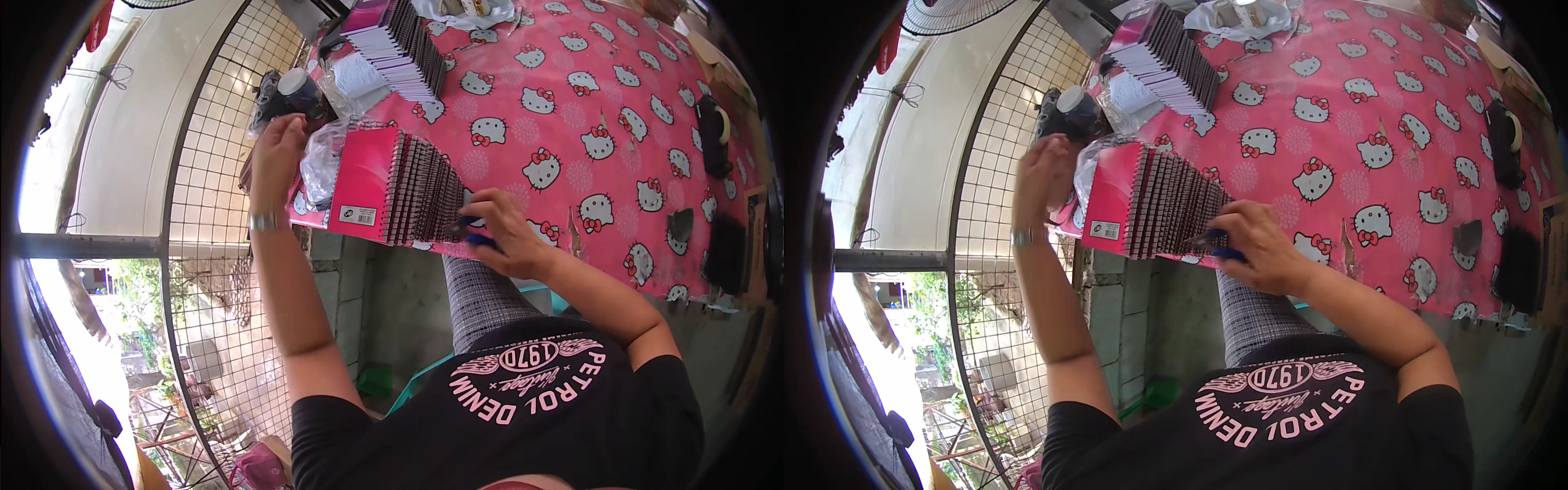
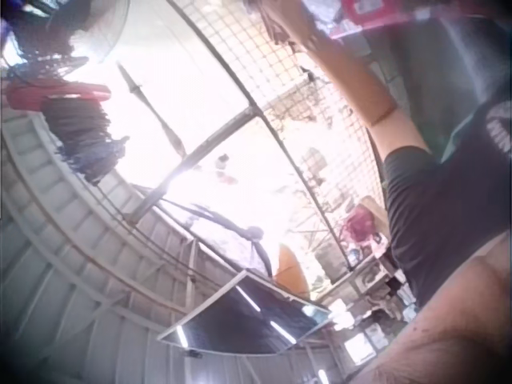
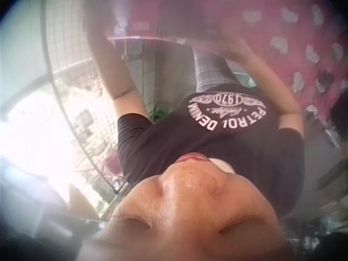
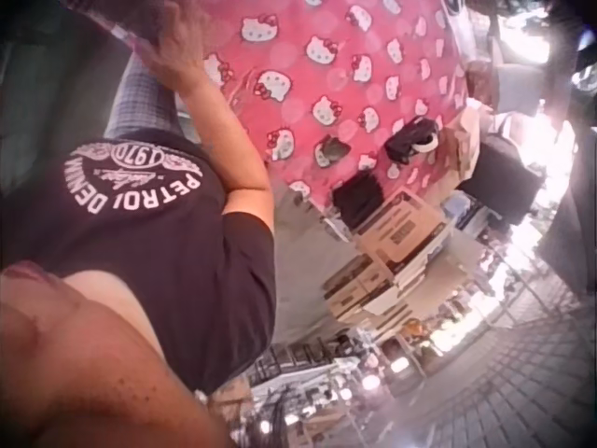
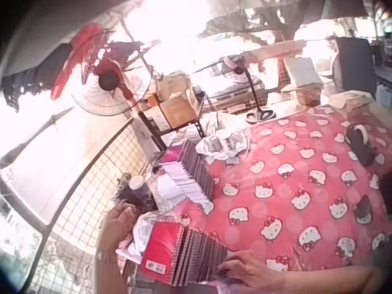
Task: The person trims the spiral binding of notebooks using a pair of shears and places notebooks into a cardboard box.
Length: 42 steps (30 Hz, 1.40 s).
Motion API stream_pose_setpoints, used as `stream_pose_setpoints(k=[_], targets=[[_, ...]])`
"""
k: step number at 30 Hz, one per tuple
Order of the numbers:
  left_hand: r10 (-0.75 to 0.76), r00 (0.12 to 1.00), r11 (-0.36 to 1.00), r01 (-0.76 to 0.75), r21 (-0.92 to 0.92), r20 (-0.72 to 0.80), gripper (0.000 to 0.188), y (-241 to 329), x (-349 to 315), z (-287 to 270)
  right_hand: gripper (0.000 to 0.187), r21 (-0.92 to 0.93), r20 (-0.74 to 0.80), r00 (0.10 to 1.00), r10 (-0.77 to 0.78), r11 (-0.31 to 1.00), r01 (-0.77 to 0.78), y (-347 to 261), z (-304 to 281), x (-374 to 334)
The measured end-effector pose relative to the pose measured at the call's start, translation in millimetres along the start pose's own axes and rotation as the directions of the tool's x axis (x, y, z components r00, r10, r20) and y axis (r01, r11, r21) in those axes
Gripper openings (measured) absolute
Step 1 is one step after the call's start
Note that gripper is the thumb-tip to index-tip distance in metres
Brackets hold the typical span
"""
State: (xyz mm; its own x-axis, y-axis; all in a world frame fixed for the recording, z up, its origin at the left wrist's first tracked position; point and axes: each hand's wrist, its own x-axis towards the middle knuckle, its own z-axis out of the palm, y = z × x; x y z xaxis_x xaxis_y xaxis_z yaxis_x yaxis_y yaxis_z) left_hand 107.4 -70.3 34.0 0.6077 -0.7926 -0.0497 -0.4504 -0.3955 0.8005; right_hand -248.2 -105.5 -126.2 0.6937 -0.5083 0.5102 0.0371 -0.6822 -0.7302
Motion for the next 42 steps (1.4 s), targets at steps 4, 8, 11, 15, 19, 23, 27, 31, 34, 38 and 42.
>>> stream_pose_setpoints(k=[4, 8, 11, 15, 19, 23, 27, 31, 34, 38, 42], targets=[[0.593, 0.791, 0.756, -0.612, 0.231, 0.153, 0.018, 53.9, -97.5, 45.8, 0.056, 0.070, 0.016, 0.984, -0.179, 0.982, 0.177, -36.2, -8.4, 40.8], [0.531, 0.790, 0.689, -0.614, 0.386, 0.308, 0.024, 46.1, -121.3, 68.0, 0.052, 0.065, 0.007, 0.976, -0.218, 0.974, 0.217, -43.7, -5.8, 50.0], [0.427, 0.845, 0.843, -0.500, 0.196, 0.321, 0.025, 37.2, -117.9, 70.6, 0.049, 0.040, 0.032, 0.975, -0.219, 0.975, 0.218, -44.3, -6.5, 47.9], [0.457, 0.813, 0.822, -0.541, 0.178, 0.361, 0.029, 34.2, -114.3, 70.6, 0.039, 0.410, 0.553, 0.797, 0.244, 0.753, -0.515, -56.4, -20.1, 52.4], [0.460, 0.798, 0.791, -0.567, 0.228, 0.389, 0.033, 37.1, -116.6, 68.4, 0.038, 0.426, 0.722, 0.613, 0.322, 0.492, -0.760, -63.5, -22.6, 46.2], [0.377, 0.836, 0.835, -0.492, 0.244, 0.398, 0.037, 45.9, -118.4, 68.6, 0.042, 0.200, 0.186, 0.980, 0.068, 0.974, -0.105, -49.3, -12.9, 33.3], [0.394, 0.830, 0.839, -0.500, 0.213, 0.394, 0.039, 43.0, -117.9, 69.6, 0.045, 0.077, 0.121, 0.991, -0.052, 0.996, 0.043, -50.6, -13.1, 38.4], [0.400, 0.832, 0.843, -0.499, 0.202, 0.384, 0.041, 41.9, -119.2, 70.2, 0.042, 0.015, 0.067, 0.992, -0.104, 0.995, 0.103, -55.1, -17.3, 39.2], [0.397, 0.830, 0.851, -0.492, 0.181, 0.392, 0.041, 40.0, -117.6, 70.1, 0.040, 0.134, 0.215, 0.977, 0.013, 0.990, -0.043, -52.8, -17.9, 41.3], [0.416, 0.818, 0.824, -0.524, 0.216, 0.396, 0.041, 37.7, -119.3, 70.1, 0.040, 0.317, 0.649, 0.692, 0.317, 0.714, -0.624, -62.9, -27.3, 50.3], [0.435, 0.799, 0.793, -0.558, 0.243, 0.416, 0.043, 41.3, -118.6, 72.9, 0.038, 0.062, 0.171, 0.985, -0.039, 0.998, 0.029, -44.0, -20.9, 38.7]])
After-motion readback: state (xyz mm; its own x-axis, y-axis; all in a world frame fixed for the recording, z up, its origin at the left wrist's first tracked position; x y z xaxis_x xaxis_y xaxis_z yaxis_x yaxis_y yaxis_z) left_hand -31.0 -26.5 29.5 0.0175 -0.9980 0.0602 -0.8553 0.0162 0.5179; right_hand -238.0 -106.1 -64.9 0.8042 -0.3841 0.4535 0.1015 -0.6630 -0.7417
